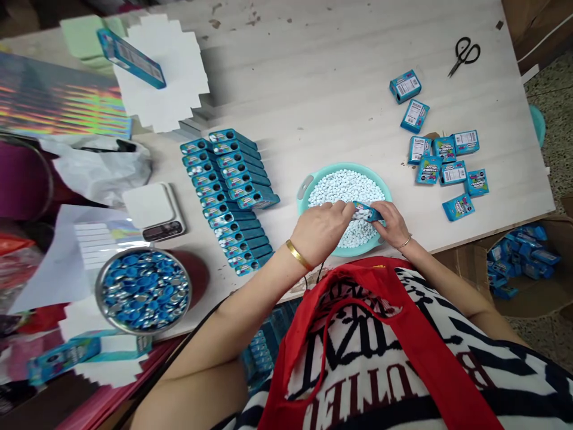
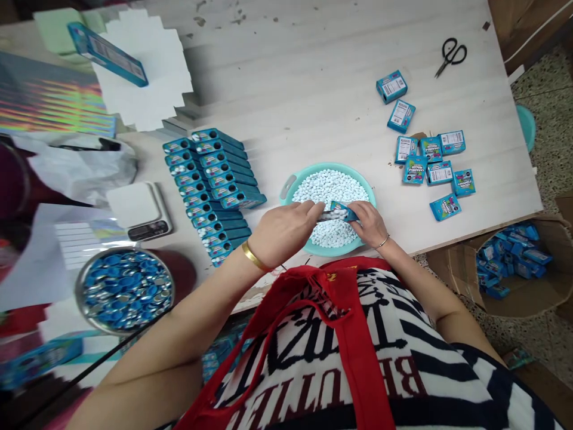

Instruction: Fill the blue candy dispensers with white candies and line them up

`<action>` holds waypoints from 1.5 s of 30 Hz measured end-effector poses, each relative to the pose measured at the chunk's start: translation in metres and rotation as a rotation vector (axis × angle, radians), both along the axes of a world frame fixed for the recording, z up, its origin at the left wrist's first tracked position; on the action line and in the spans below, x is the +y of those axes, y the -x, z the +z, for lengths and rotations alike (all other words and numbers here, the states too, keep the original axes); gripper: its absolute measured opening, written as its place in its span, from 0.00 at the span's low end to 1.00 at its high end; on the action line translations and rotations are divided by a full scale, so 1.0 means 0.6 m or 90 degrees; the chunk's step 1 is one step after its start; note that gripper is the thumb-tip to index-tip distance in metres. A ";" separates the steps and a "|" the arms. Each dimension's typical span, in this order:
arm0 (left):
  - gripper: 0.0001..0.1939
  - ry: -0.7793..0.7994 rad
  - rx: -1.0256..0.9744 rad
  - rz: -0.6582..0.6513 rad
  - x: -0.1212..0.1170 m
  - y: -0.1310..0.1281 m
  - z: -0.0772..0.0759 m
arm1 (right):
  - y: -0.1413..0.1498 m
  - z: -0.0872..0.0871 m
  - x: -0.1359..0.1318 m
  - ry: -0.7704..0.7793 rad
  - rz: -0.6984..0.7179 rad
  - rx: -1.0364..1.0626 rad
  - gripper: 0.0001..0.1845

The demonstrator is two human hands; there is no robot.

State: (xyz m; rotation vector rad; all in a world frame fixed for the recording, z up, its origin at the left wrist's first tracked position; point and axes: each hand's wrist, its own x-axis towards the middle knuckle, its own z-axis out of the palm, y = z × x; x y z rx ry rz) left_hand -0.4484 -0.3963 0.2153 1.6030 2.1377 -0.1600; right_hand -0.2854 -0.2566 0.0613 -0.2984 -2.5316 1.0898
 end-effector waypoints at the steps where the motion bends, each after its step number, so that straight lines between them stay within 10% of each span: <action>1: 0.14 -0.001 0.002 -0.007 0.001 -0.005 0.008 | 0.000 0.000 0.000 0.006 0.000 -0.001 0.21; 6: 0.12 -0.054 -0.010 0.023 -0.023 0.020 -0.018 | -0.007 0.002 0.008 0.008 -0.012 0.005 0.19; 16: 0.12 0.019 -0.106 0.158 -0.046 0.070 -0.341 | -0.050 0.027 0.052 0.039 -0.201 0.020 0.18; 22: 0.19 -0.090 -0.272 0.201 0.005 0.003 -0.405 | -0.061 0.037 0.063 0.044 -0.262 0.012 0.18; 28: 0.16 -0.139 -0.334 0.192 -0.032 0.016 -0.359 | -0.061 0.031 0.062 0.051 -0.258 0.004 0.18; 35: 0.13 -0.207 -0.301 0.133 -0.077 0.056 -0.198 | -0.038 0.019 0.040 0.002 -0.139 0.019 0.17; 45: 0.11 -0.019 -0.032 -0.014 -0.018 0.022 -0.029 | -0.004 -0.007 0.000 0.010 -0.001 0.022 0.21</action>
